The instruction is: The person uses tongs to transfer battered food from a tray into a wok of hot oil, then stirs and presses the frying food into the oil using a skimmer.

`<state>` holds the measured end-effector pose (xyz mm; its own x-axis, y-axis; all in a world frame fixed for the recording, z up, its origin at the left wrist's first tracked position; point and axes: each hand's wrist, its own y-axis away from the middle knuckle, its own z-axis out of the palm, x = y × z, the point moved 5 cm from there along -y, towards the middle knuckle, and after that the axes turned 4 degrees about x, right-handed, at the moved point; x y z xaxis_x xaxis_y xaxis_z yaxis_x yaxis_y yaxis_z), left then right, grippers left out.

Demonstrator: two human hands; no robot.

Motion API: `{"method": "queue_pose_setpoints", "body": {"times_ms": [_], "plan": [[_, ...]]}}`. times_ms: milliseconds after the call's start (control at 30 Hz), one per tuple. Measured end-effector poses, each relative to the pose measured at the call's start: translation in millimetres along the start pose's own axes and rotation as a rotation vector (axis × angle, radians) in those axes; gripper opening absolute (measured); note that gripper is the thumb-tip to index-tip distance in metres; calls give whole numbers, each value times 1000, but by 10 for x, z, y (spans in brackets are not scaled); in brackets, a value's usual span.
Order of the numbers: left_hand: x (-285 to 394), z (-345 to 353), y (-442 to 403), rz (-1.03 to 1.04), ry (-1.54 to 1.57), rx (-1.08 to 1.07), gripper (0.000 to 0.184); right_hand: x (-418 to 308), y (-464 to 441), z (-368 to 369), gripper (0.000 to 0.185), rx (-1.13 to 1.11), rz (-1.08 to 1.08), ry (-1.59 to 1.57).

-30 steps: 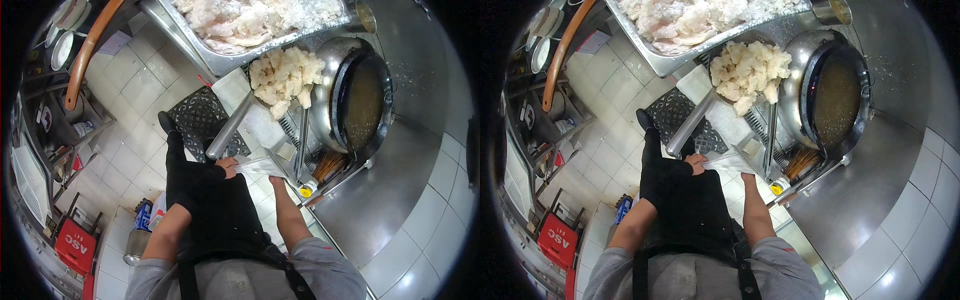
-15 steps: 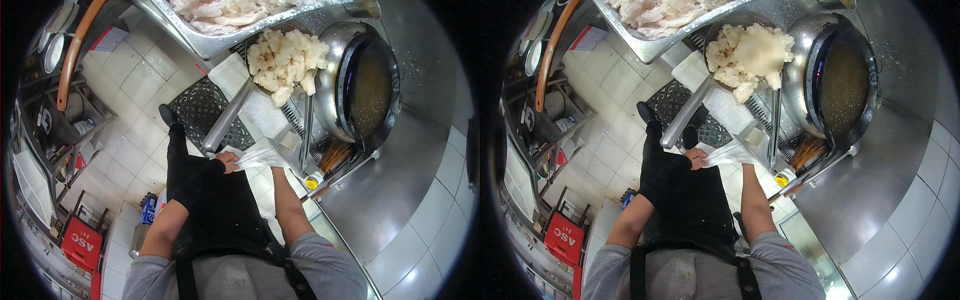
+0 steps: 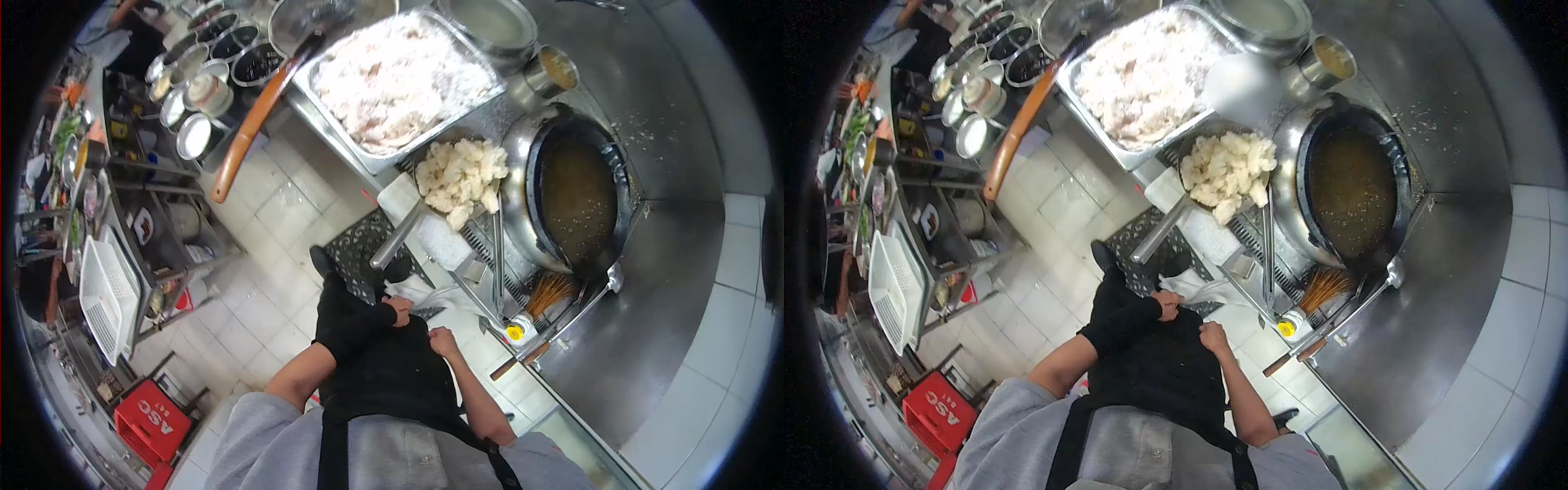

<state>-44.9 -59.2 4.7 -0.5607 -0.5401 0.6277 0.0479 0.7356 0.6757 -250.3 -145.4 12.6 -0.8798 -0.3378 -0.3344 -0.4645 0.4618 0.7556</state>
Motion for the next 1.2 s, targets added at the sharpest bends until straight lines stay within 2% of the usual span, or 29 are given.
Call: {"method": "queue_pose_setpoints", "body": {"times_ms": [67, 133, 167, 200, 233, 267, 367, 433, 467, 567, 600, 700, 833, 933, 1033, 1067, 1100, 1133, 1200], "plan": [[-59, -102, 144, -45, -17, -60, 24, -266, 109, -393, 26, 3, -152, 87], [-44, -365, 409, -88, -47, -19, 24, -534, 311, -914, 24, 48, -291, -95], [38, -572, 628, -72, -61, 12, 26, -516, 325, -1077, 25, 296, -378, -186], [158, -800, 903, -55, -69, 38, 27, -813, 611, -1577, 26, 471, -336, -250], [236, -989, 1092, -37, -76, 67, 28, -868, 691, -1878, 28, 634, -229, -199], [243, -1073, 1211, -37, -94, 57, 29, -864, 723, -2102, 28, 892, -361, -38], [341, -1316, 1470, -8, -125, 85, 33, -882, 585, -2469, 33, 1052, -148, 182], [513, -1496, 1704, 37, -120, 164, 35, -747, 278, -2446, 34, 939, -116, 186], [668, -1649, 1838, 39, -99, 158, 43, -689, 110, -2403, 35, 876, -104, 185], [1235, -2138, 2164, 123, -117, 241, 46, -534, -146, -2397, 37, 825, -117, 113], [1378, -2258, 2250, 153, -116, 251, 49, -580, -16, -2437, 32, 915, -138, 101], [1665, -2590, 2440, 239, -108, 279, 55, -740, 705, -2393, 26, 805, 34, -95], [1777, -2826, 2590, 260, -44, 241, 55, -424, 1336, -1609, 30, 903, 158, -71], [1626, -3038, 2658, 331, -16, 264, 55, -643, 1920, -1649, 31, 918, 330, -191], [1515, -3379, 2845, 413, 14, 312, 54, -1159, 2254, -1950, 31, 1100, 88, -368], [1468, -3500, 2909, 433, 28, 327, 54, -1427, 2336, -2146, 31, 1030, 59, -372], [1350, -3580, 2941, 448, -18, 371, 54, -1742, 2417, -2356, 31, 1172, -162, -221], [1215, -3665, 2964, 464, -65, 419, 54, -2134, 2525, -2612, 31, 1205, -245, -113], [1116, -3890, 3088, 515, -119, 483, 54, -2726, 2630, -2952, 30, 1144, -200, 47]]}}
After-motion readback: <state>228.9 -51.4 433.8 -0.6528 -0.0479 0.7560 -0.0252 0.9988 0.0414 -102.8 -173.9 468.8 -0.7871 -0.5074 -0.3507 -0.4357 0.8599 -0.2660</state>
